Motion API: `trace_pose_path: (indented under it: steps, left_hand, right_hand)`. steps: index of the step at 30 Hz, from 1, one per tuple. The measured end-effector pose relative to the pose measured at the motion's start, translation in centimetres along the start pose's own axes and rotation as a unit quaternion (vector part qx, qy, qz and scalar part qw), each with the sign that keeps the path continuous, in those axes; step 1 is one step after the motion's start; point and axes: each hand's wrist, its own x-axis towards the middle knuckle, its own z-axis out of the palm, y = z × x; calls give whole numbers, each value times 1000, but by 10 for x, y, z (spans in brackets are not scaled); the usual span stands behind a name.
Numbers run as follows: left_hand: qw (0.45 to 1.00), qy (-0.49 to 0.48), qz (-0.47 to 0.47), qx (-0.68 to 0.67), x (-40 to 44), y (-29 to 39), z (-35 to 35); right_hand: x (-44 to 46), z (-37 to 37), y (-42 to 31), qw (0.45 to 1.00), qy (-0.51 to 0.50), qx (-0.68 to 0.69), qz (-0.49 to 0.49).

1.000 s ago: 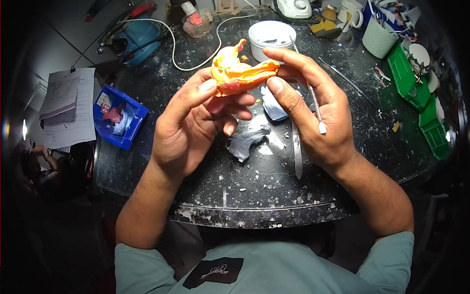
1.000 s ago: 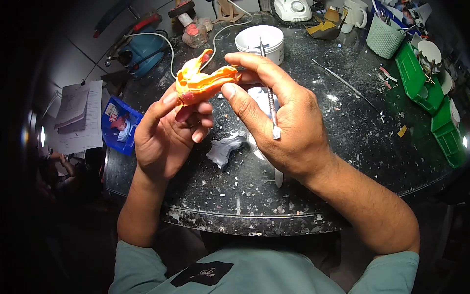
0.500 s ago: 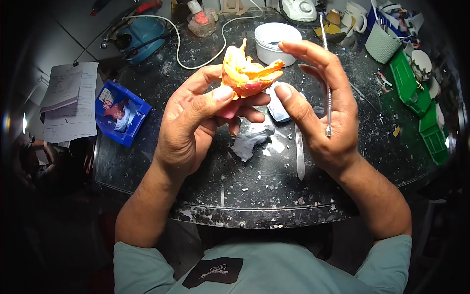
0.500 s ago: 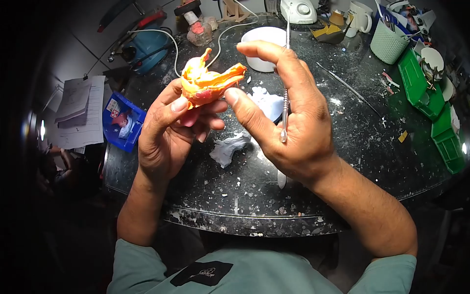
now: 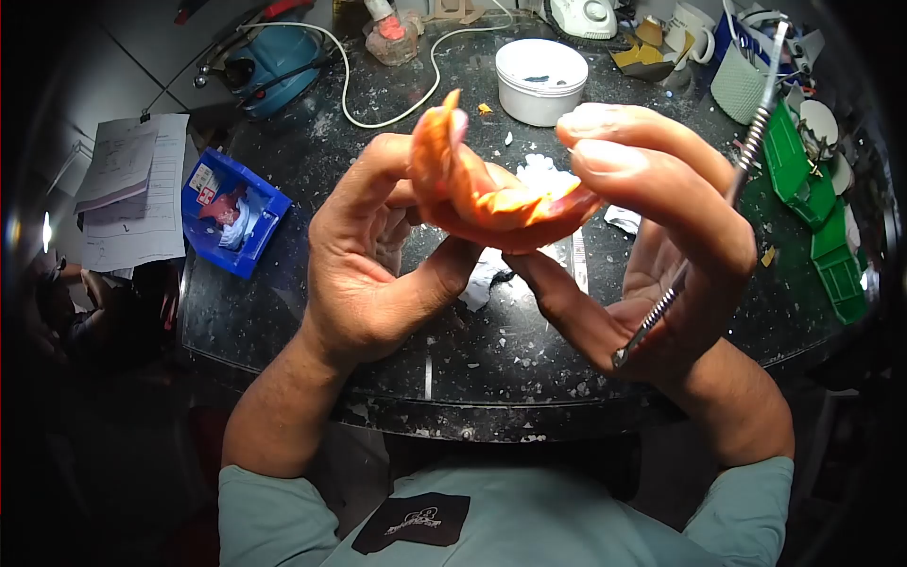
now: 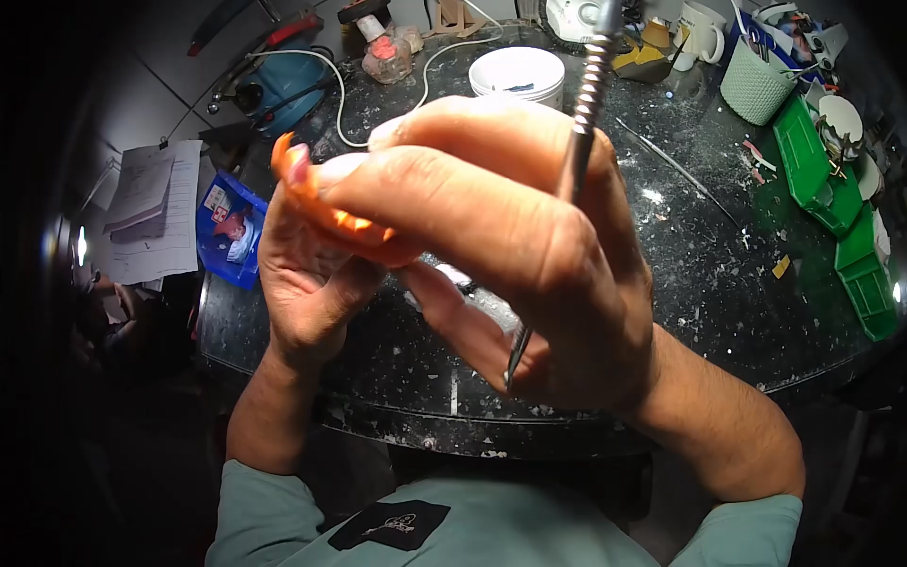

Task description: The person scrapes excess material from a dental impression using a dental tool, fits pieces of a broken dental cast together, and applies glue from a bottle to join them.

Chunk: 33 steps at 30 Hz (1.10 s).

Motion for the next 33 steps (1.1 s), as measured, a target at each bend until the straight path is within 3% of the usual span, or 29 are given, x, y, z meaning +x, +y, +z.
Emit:
trace_pose_path:
  steps: [5,15,24,28,33]
  left_hand:
    - [996,-47,54,50,5,-7,-12]
    - [992,-32,99,78,9,-7,-13]
    - [993,-23,89,75,9,-8,-15]
    - [995,-3,83,59,6,-9,-14]
    - [996,45,36,71,5,-7,-14]
  right_hand:
    - [13,-9,-11,998,-44,-7,41]
    - [2,-6,-4,998,-26,17,58]
    - [2,-9,0,992,-6,91,84]
    - [-4,-4,-4,989,41,40,138]
    - [-7,-3,-4,973,71,75,205]
